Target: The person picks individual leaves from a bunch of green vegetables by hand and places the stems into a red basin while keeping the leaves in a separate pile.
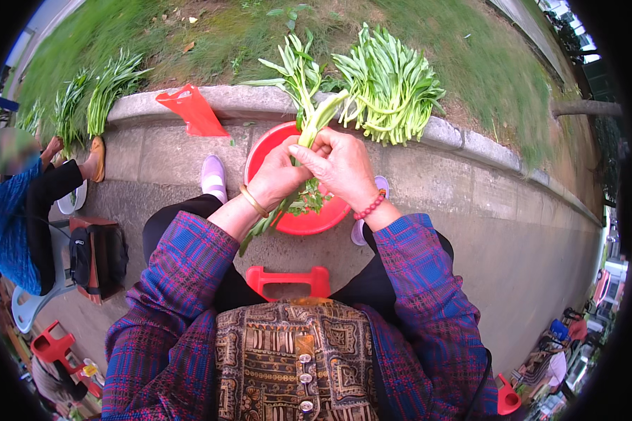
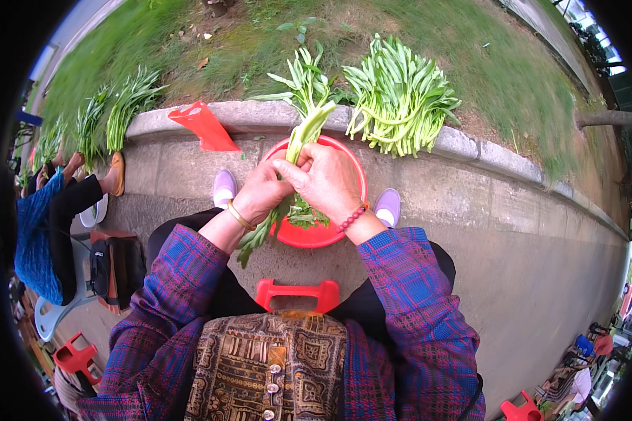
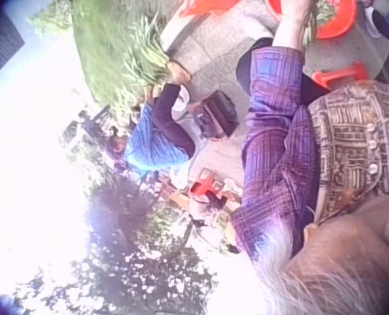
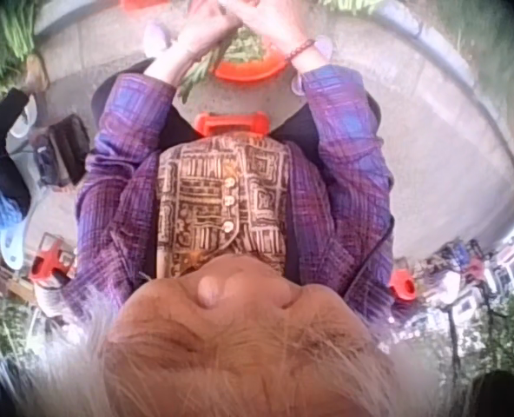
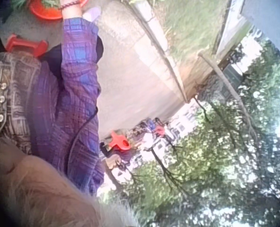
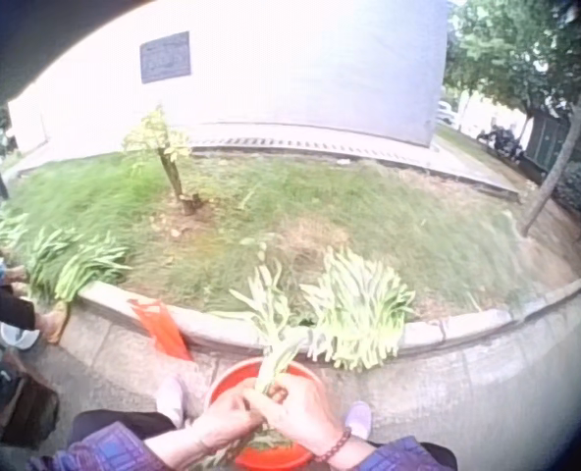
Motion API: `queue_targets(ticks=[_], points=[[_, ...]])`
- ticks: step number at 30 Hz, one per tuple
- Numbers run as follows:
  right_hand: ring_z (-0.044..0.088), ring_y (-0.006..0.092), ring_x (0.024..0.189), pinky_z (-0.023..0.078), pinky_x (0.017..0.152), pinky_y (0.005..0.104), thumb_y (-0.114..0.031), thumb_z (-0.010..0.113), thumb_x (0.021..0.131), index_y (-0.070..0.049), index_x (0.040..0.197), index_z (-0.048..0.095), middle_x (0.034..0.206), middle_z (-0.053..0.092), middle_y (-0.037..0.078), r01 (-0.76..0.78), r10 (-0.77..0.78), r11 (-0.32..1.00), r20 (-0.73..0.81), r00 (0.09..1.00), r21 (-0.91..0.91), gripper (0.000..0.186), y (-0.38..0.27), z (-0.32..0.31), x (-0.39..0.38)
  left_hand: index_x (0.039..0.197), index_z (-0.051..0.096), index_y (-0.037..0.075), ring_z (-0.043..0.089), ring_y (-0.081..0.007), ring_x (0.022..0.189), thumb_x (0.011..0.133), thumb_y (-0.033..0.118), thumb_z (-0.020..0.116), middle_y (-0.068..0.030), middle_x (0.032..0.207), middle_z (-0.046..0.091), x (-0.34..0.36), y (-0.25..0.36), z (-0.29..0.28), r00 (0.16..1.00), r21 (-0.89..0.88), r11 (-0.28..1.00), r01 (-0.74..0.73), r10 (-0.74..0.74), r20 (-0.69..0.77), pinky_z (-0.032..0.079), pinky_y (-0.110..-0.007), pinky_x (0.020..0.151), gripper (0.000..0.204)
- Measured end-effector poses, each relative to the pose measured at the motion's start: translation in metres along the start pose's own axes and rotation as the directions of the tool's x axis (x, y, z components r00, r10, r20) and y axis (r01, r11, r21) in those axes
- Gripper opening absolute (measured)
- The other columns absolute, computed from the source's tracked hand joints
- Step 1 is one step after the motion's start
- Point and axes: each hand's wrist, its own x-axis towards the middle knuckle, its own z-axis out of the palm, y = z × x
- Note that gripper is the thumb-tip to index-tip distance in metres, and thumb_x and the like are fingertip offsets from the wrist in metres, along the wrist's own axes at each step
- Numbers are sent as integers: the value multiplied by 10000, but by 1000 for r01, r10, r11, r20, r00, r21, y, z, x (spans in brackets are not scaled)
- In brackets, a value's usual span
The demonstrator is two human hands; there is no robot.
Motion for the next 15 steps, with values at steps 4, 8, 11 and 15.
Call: queue_targets(ticks=[4, 8, 11, 15], points=[[564, 111, 521, 432, 471, 288, -205, 702, 811, -1, 773, 661, 620, 623, 27, -56, 50, 940, 25, 998, 336, 211, 14, -2, 13, 1249, 481, 17, 597, -137, 983, 848, 60, 656, -58, 1109, 605, -5, 33, 2, 973, -267, 944, 194, -150, 175, 495, -280, 843, 440], [532, 44, 521, 443, 439, 195, -166, 643, 882, -6, 877, 650, 692, 625, 8, -235, 169, 824, 172, 970, 516, 160, 13, -20, 14, 1277, 463, 18, 613, -151, 1006, 852, 64, 649, -67, 1106, 621, -5, 39, -13, 959, -369, 898, 240, -162, 231, 503, -298, 886, 466], [560, 49, 525, 469, 463, 180, -178, 638, 895, -24, 921, 661, 687, 628, 6, -254, 172, 790, 196, 965, 558, 159, 16, -22, 18, 1226, 495, 18, 629, -142, 960, 839, 32, 655, -65, 1074, 634, -5, 41, -13, 974, -313, 933, 179, -124, 189, 516, -280, 858, 419], [561, 52, 531, 464, 474, 179, -161, 640, 892, -21, 934, 663, 713, 633, 5, -222, 137, 854, 207, 969, 471, 147, 14, -18, 18, 1183, 522, 24, 639, -129, 891, 802, -27, 672, -47, 1043, 640, -5, 39, -16, 985, -218, 963, 156, -134, 111, 533, -267, 798, 412]])
